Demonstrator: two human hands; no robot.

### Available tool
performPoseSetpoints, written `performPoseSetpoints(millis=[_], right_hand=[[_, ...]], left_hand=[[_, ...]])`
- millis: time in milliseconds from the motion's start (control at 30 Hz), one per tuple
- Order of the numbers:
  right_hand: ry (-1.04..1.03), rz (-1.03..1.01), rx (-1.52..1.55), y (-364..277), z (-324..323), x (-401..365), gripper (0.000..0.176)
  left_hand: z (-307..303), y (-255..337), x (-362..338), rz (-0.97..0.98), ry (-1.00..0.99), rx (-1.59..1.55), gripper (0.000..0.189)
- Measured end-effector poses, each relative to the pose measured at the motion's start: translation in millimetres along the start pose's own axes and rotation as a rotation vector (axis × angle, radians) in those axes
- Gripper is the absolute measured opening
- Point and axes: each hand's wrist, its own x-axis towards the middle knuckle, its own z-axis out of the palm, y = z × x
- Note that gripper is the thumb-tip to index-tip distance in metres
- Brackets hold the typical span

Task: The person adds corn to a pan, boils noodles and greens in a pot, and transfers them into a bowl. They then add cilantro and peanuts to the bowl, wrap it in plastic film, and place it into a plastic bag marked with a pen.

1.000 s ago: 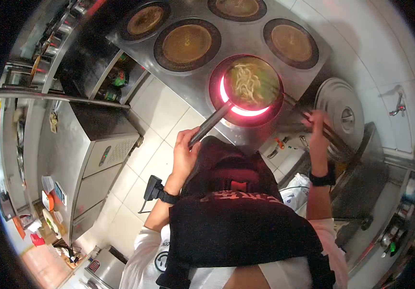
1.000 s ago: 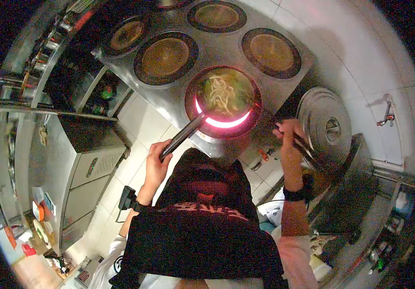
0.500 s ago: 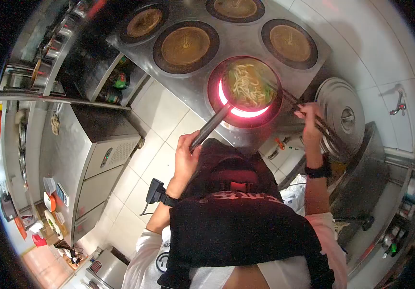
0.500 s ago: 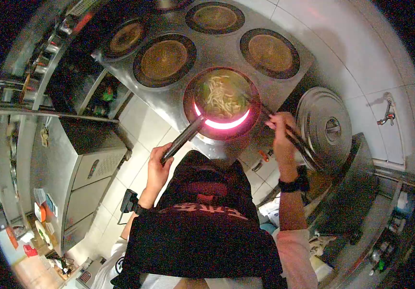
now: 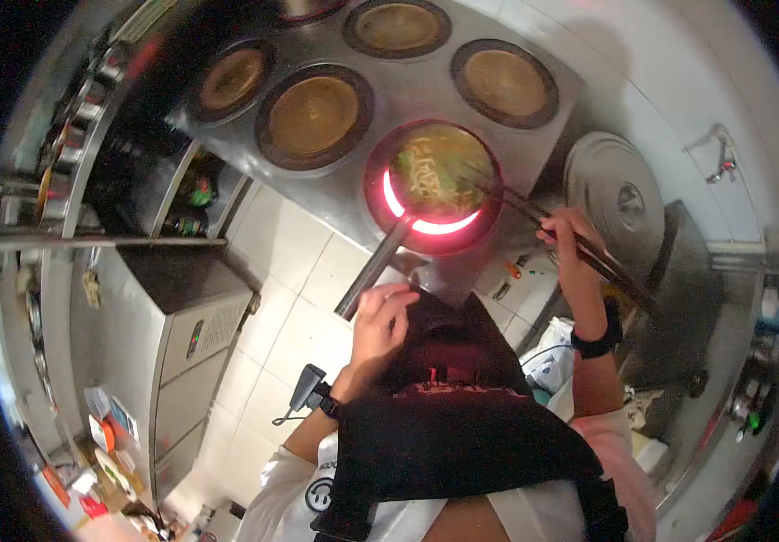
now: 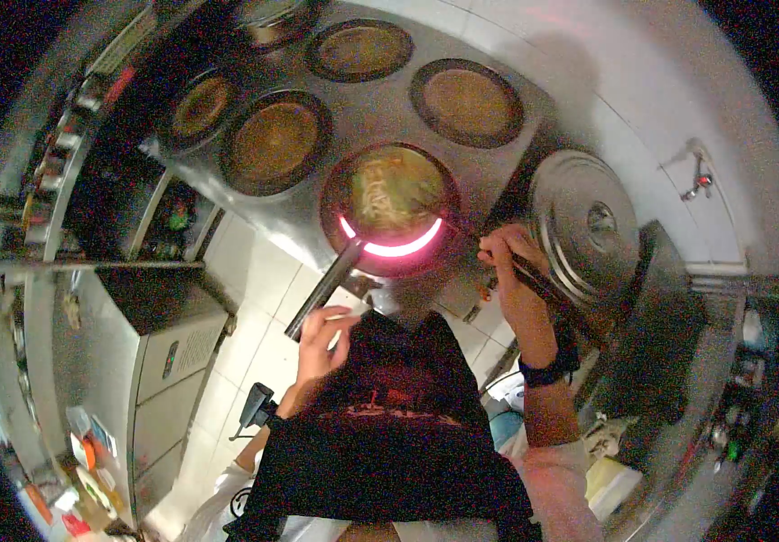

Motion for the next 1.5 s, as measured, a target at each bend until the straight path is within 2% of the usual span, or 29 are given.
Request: performPoseSetpoints(millis=[33, 67, 100, 133, 167, 200, 267, 300, 400, 467, 500, 567, 633, 700, 733, 767, 833, 933, 1000, 1067, 1100, 1167, 1200, 1233, 1300, 1333, 1400, 1433, 1500], right_hand=[[0.081, 0.086, 0.172, -14.2, -9.7, -9.2, 0.018], [0.176, 0.170, 0.340, -26.0, -19.8, -17.6, 0.017], [0.212, 0.127, 0.214, -33.8, -30.2, -27.2, 0.024], [0.224, -0.009, -0.008, -21.8, -42.8, -41.9, 0.024], [0.249, -0.055, -0.121, -19.6, -60.6, -53.7, 0.022], [0.268, -0.092, -0.244, -22.1, -76.5, -65.6, 0.021], [0.461, 0.001, -0.207, -6.4, -98.3, -89.9, 0.010], [0.523, -0.024, -0.315, 6.9, -110.8, -101.5, 0.007], [0.624, -0.020, -0.415, 93.3, -145.5, -150.9, 0.011], [0.745, 0.632, 0.464, 163.8, -185.2, -186.0, 0.017], [0.754, 0.630, 0.468, 178.6, -201.5, -205.2, 0.017], [0.298, 0.683, -0.862, 209.3, -235.1, -248.3, 0.023], [0.374, 0.462, -1.261, 308.2, -266.6, -310.3, 0.015], [0.305, 0.732, -1.279, 349.7, -289.0, -344.8, 0.024], [0.538, 0.894, -0.799, 366.3, -305.0, -351.8, 0.032], [0.140, 0.830, -1.541, 468.5, -312.9, -422.3, 0.039], [0.060, 1.103, -1.120, 355.7, -333.3, -350.1, 0.044], [0.188, 1.031, -1.069, 380.9, -346.2, -313.8, 0.049], [0.046, 0.798, -1.210, 393.0, -331.8, -251.9, 0.043], [0.483, 0.531, -0.146, 427.6, -284.3, -173.3, 0.032], [0.511, 0.551, 0.110, 409.5, -261.6, -128.1, 0.025], [0.432, 0.583, 0.381, 421.4, -221.2, -65.3, 0.024], [0.442, 0.665, 0.587, 429.3, -210.9, -42.0, 0.022], [0.392, 0.657, 0.602, 453.0, -196.8, -21.4, 0.022], [0.270, 0.220, 0.027, 505.7, -165.1, 7.6, 0.019], [0.256, 0.207, 0.031, 495.7, -161.4, 18.0, 0.019], [0.403, 0.764, 0.714, 462.8, -164.2, 38.5, 0.019], [0.397, 0.759, 0.713, 452.8, -172.4, 37.8, 0.019], [0.183, 0.802, 0.508, 438.5, -189.7, 37.4, 0.022]], left_hand=[[6.5, 0.1, -0.1, 0.020, -0.020, -0.023, 0.026], [14.9, -1.4, -0.9, -0.081, -0.099, -0.157, 0.024], [25.5, -3.0, -3.4, -0.176, -0.195, -0.293, 0.021], [36.8, -14.5, -9.3, -0.084, -0.216, -0.339, 0.018], [40.3, -6.7, -9.0, -0.175, -0.293, -0.305, 0.019], [37.2, 6.7, -6.4, -0.106, -0.278, -0.419, 0.020], [38.6, 14.8, -7.5, -0.059, -0.351, -0.360, 0.019], [38.4, 16.8, -14.1, -0.149, -0.380, -0.410, 0.019], [40.0, 24.4, -20.4, -0.237, -0.479, -0.496, 0.019], [56.7, 22.8, -16.3, -0.200, -0.494, -0.469, 0.019], [62.8, 27.0, -14.3, -0.182, -0.500, -0.445, 0.019], [73.9, 49.6, -6.3, -0.288, -0.516, -0.412, 0.015], [99.8, 51.0, -6.5, -0.312, -0.464, -0.390, 0.014], [124.4, 85.7, 5.0, -0.314, -0.454, -0.337, 0.015], [133.9, 104.5, 11.4, -0.306, -0.468, -0.293, 0.015], [144.0, 123.1, 16.4, -0.454, -0.538, -0.228, 0.015], [162.2, 135.5, 10.6, -0.369, -0.585, -0.297, 0.016], [178.1, 161.5, 15.6, -0.320, -0.550, -0.293, 0.016], [187.8, 160.2, 11.6, -0.387, -0.444, -0.270, 0.015], [199.2, 161.1, 9.2, -0.348, -0.401, -0.257, 0.018], [198.7, 174.1, 14.1, -0.369, -0.434, -0.259, 0.019], [204.6, 174.7, 14.3, -0.224, -0.423, -0.160, 0.020], [199.8, 186.6, 15.7, -0.310, -0.429, -0.211, 0.020], [197.8, 187.1, 12.5, -0.324, -0.412, -0.228, 0.020], [193.8, 185.6, 3.7, -0.341, -0.380, -0.248, 0.019], [193.2, 184.4, -0.2, -0.342, -0.346, -0.236, 0.019], [191.5, 186.3, -2.0, -0.344, -0.304, -0.222, 0.019], [188.1, 190.8, -3.1, -0.399, -0.273, -0.230, 0.019], [182.0, 191.2, -3.4, -0.437, -0.236, -0.242, 0.018]])
